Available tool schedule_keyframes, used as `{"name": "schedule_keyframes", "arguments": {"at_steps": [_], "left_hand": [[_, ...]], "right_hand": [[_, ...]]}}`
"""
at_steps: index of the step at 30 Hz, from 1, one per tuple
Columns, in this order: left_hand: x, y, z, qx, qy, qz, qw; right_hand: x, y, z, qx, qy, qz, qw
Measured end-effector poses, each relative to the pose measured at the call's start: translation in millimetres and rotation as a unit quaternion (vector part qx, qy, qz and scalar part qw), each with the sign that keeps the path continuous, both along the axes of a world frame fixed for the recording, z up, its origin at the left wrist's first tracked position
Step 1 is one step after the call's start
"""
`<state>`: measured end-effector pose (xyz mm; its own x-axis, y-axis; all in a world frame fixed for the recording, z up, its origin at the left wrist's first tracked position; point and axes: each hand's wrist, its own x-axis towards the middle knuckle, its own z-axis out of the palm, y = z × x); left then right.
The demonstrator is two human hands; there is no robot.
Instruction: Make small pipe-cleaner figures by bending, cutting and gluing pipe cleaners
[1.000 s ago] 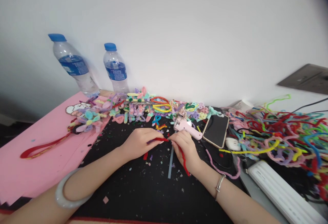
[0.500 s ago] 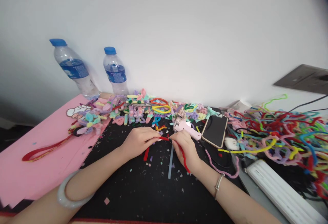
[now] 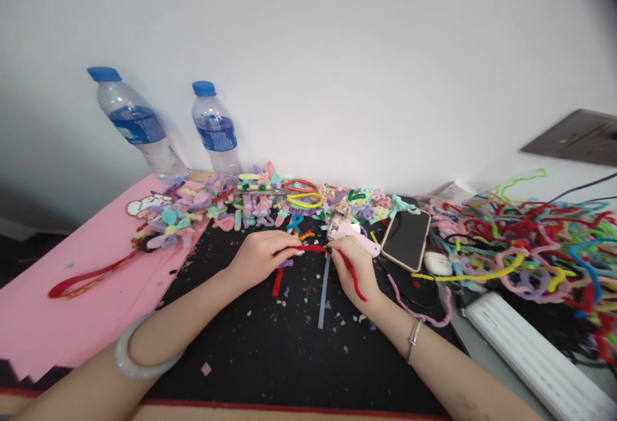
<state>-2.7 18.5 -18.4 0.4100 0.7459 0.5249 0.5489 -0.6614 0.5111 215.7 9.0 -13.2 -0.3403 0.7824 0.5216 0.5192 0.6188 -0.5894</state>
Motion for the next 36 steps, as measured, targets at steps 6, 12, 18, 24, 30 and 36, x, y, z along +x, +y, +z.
{"name": "schedule_keyframes", "arguments": {"at_steps": [6, 12, 18, 24, 30, 36], "left_hand": [[0.3, -0.6, 0.1, 0.007, -0.008, 0.002, 1.000], [-1.8, 1.9, 3.5, -0.015, -0.003, 0.030, 0.999], [-4.2, 3.5, 7.1, 0.008, -0.015, 0.037, 0.999], [-4.6, 3.4, 7.8, -0.040, -0.042, 0.067, 0.996], [-5.3, 5.6, 9.0, -0.102, -0.112, 0.086, 0.985], [-4.5, 10.1, 8.9, -0.315, -0.339, 0.060, 0.884]], "right_hand": [[-1.1, 0.3, 1.2, -0.003, 0.001, 0.001, 1.000], [1.6, 1.5, -2.2, -0.023, 0.023, -0.017, 0.999], [1.4, 2.1, -2.1, -0.025, 0.030, -0.020, 0.999], [1.5, 1.9, 0.5, -0.011, 0.032, -0.040, 0.999], [2.1, -0.2, 3.3, 0.005, 0.025, -0.041, 0.999], [2.3, -3.3, 3.9, 0.014, 0.012, -0.037, 0.999]]}}
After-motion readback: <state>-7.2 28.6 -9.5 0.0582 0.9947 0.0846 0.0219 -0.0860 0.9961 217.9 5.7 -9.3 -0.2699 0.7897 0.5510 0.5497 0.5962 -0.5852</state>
